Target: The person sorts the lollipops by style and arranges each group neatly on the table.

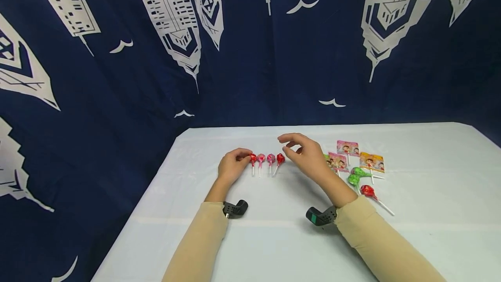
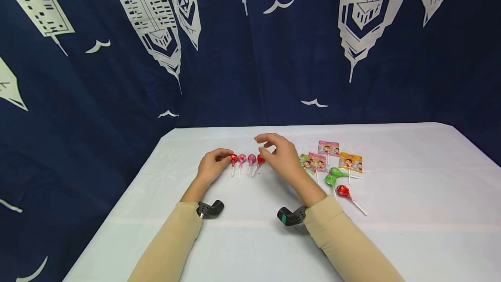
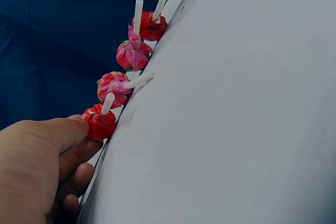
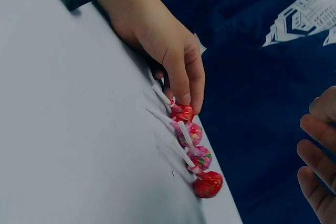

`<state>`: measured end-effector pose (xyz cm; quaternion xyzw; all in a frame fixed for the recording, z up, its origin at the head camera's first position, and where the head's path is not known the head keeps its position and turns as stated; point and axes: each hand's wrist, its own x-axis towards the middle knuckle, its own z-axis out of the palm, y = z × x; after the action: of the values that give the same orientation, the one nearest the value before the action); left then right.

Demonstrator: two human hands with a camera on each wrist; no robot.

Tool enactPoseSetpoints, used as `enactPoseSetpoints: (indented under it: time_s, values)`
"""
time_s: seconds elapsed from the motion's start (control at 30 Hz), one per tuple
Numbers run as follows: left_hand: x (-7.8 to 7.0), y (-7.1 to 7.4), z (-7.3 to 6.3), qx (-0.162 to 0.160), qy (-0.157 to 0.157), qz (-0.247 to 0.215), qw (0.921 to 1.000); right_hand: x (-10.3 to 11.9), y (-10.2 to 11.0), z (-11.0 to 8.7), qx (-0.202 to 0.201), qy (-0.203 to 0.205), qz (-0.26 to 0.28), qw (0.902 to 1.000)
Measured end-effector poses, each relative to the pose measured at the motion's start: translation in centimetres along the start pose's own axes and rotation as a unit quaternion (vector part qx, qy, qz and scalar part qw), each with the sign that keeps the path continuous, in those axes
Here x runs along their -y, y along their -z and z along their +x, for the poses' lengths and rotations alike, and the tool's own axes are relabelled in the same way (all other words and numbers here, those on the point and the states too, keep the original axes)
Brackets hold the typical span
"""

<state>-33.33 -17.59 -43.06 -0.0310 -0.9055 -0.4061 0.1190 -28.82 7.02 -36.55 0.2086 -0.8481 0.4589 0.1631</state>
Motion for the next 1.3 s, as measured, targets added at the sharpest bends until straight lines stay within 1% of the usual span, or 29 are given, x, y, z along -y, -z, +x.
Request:
enactPoseSetpoints:
  time_s: [0.17, 0.23, 0.3, 0.47, 0.77, 0.83, 0.93, 1.07, 1.3]
  values:
    - [-0.2, -0.1, 0.0, -0.006, -0.003, 0.003, 1.0000, 0.4, 2.1, -1.1, 0.020, 0.024, -0.036, 0.9989]
    - [-0.2, -0.2, 0.1, -0.006, -0.005, 0.003, 1.0000, 0.3, 3.0, -1.7, 0.020, 0.030, -0.047, 0.9982]
    - [-0.2, -0.4, 0.1, -0.002, -0.007, 0.005, 1.0000, 0.0, 4.0, -2.3, 0.016, 0.030, -0.056, 0.9978]
    - [0.1, -0.3, 0.1, 0.006, 0.000, 0.003, 1.0000, -0.4, 6.0, -3.6, 0.007, 0.036, -0.077, 0.9963]
    - [0.1, -0.3, 0.2, -0.001, -0.004, -0.002, 1.0000, -1.3, 9.6, -5.3, 0.020, 0.043, -0.124, 0.9911]
    - [0.1, -0.3, 0.2, -0.003, -0.008, 0.001, 1.0000, -1.5, 10.3, -5.5, 0.026, 0.036, -0.133, 0.9901]
    - [0.2, -0.3, 0.2, -0.006, -0.015, 0.007, 0.9998, -1.9, 11.3, -5.8, 0.044, 0.009, -0.144, 0.9885]
    - [0.0, -0.4, 0.3, -0.010, -0.018, 0.006, 0.9998, -2.9, 12.6, -6.3, 0.070, -0.021, -0.143, 0.9870]
    - [0.1, -0.3, 0.2, -0.008, -0.016, 0.006, 0.9998, -5.1, 13.7, -6.6, 0.110, -0.067, -0.140, 0.9816]
